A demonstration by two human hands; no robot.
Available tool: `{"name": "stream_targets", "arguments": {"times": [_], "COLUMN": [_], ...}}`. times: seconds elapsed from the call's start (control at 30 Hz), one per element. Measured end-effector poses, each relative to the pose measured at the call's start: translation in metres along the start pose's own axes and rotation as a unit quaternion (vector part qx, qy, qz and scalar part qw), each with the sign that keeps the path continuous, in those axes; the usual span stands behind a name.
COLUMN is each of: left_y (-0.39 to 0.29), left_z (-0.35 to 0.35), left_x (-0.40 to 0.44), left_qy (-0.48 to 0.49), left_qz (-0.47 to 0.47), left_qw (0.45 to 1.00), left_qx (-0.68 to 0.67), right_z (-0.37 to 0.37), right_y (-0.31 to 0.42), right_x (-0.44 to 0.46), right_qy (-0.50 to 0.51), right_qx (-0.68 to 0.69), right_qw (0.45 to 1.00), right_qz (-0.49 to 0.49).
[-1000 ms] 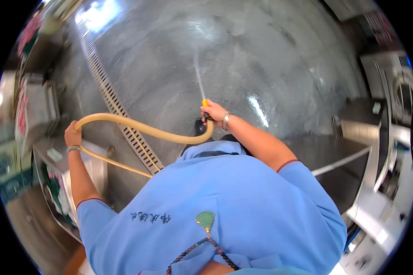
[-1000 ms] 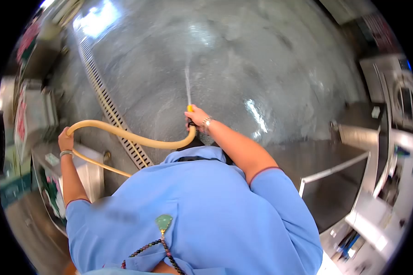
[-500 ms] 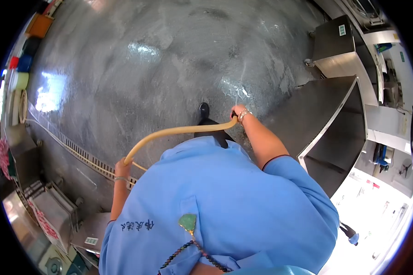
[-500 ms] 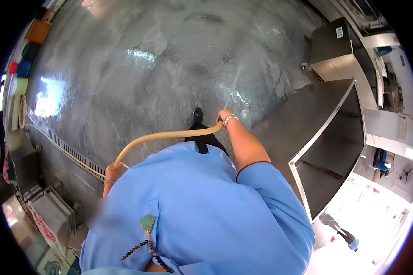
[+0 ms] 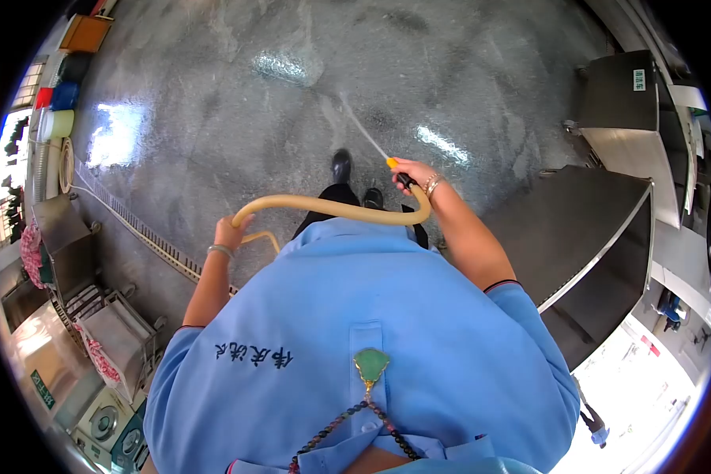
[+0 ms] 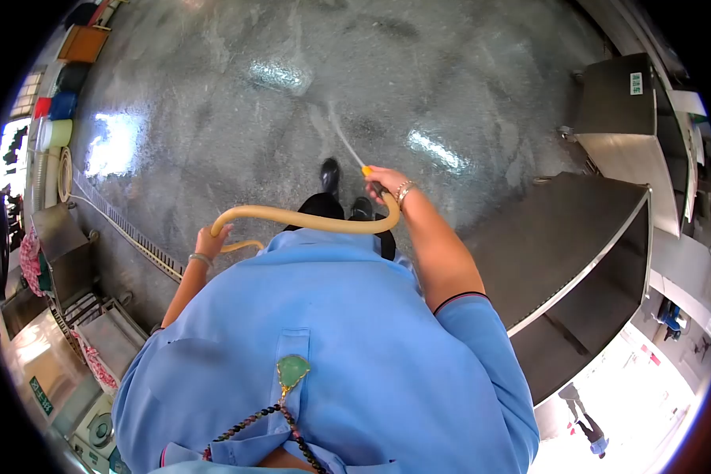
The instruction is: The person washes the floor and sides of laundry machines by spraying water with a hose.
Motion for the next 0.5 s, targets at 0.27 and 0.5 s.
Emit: {"name": "stream_targets", "arguments": {"times": [0.27, 0.5], "left_y": [-0.030, -0.078], "left_z": [0.030, 0.048], "left_x": [0.077, 0.136], "left_qy": [0.021, 0.116], "left_qz": [0.027, 0.033], "left_qw": [0.999, 0.989], "left_qx": [-0.003, 0.079], "right_z": [-0.014, -0.014], "right_y": [0.049, 0.086], "right_x": [0.053, 0.066], "right_qy": [-0.029, 0.007], "right_qx": [-0.013, -0.041], "right_qw": [0.998, 0.996], "right_qz": [-0.047, -0.078]}}
Point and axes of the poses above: each hand's wrist, its own x-axis towards the middle knuckle, its own z-axis out of the back of the hand, y = z × x, the point moved 1 cm from there along x, towards the middle knuckle, and after that the axes turned 15 degrees about z, right-handed, at the moved point
